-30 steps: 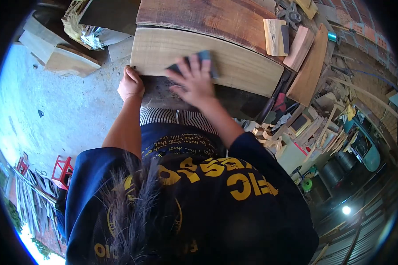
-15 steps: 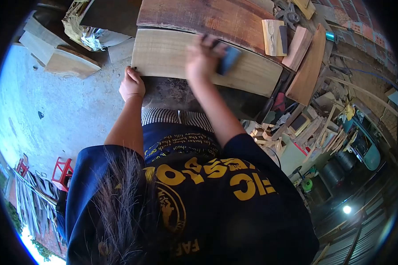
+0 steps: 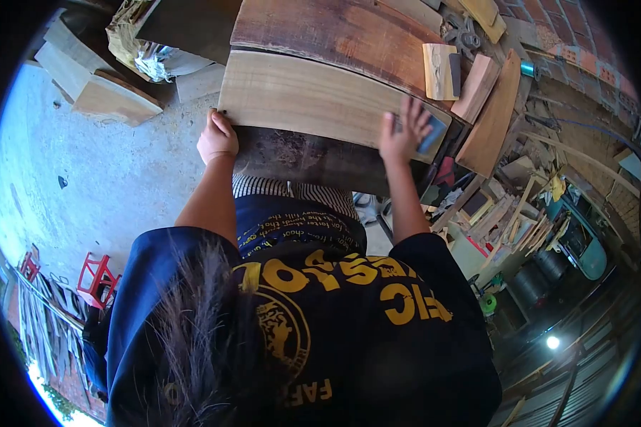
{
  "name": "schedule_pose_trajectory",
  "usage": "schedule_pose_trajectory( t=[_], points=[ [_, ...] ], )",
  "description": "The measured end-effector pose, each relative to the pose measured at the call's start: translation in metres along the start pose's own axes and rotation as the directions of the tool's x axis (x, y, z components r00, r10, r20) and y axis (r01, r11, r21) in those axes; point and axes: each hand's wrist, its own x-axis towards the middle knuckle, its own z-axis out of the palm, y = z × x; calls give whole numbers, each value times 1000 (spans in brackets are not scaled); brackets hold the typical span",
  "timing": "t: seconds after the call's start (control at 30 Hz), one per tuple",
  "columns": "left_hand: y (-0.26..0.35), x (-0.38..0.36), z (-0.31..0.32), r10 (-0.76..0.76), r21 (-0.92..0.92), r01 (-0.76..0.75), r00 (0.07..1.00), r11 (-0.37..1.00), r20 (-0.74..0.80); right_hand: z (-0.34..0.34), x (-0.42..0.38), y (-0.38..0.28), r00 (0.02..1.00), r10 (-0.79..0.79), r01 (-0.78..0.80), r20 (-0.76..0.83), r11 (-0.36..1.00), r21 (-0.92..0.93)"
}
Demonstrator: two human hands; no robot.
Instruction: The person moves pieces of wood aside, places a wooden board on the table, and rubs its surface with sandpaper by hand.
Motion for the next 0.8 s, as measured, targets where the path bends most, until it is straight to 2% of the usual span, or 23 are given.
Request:
schedule_pose_trajectory(
  t=[0.03,0.07,0.13,0.2,0.3,0.33,0.4,0.47,0.53,0.57,0.6,0.63,0.67,0.7,0.73,0.77,0.8],
  points=[
    [0,0,0,11,-13,-11,1000,1000,6,1,-4,18,995,93,-93,-35,996,-7],
    [2,0,1,26,-29,-25,1000,999,11,1,-5,21,995,91,-92,-44,996,-10],
    [2,1,1,35,-38,-35,999,999,14,0,-3,23,974,202,-200,-100,979,33],
    [3,0,1,48,-41,-47,999,998,17,0,-4,25,970,220,-218,-105,975,32],
    [4,-1,0,53,-35,-53,999,998,0,-1,1,25,960,281,-278,23,957,-81],
    [4,-2,2,50,-32,-51,998,998,-32,1,8,20,959,283,-282,7,957,-65],
    [2,-1,1,67,-58,-67,998,996,-6,9,21,8,809,587,-587,-10,809,4],
    [4,-3,1,87,-67,-89,995,994,-39,8,29,-7,767,641,-641,-17,767,17],
    [4,-3,-1,94,-72,-95,996,993,-6,13,33,-16,740,659,-671,-134,738,-74],
    [4,-4,-3,133,-96,-134,991,986,-16,6,36,-21,719,686,-695,-112,715,-73],
    [-4,1,3,90,-31,-91,996,995,-9,3,36,-23,720,684,-694,-119,715,-83],
    [-7,4,0,190,-10,-190,981,982,-32,4,36,-22,724,679,-689,-122,720,-81],
    [-9,7,5,272,92,-259,944,962,-185,6,36,-20,725,677,-688,-127,721,-82],
    [10,0,-3,256,230,-190,918,955,-304,8,36,-19,725,675,-687,-135,721,-91],
    [38,-10,-25,305,145,-274,909,951,-283,8,35,-18,731,668,-682,-140,724,-108],
    [68,-20,-45,388,-261,-444,890,857,-238,6,35,-19,734,665,-678,-138,727,-106],
    [105,-36,-64,436,-547,-419,894,725,-107,13,34,-15,737,660,-676,-147,726,-127]
  ],
)
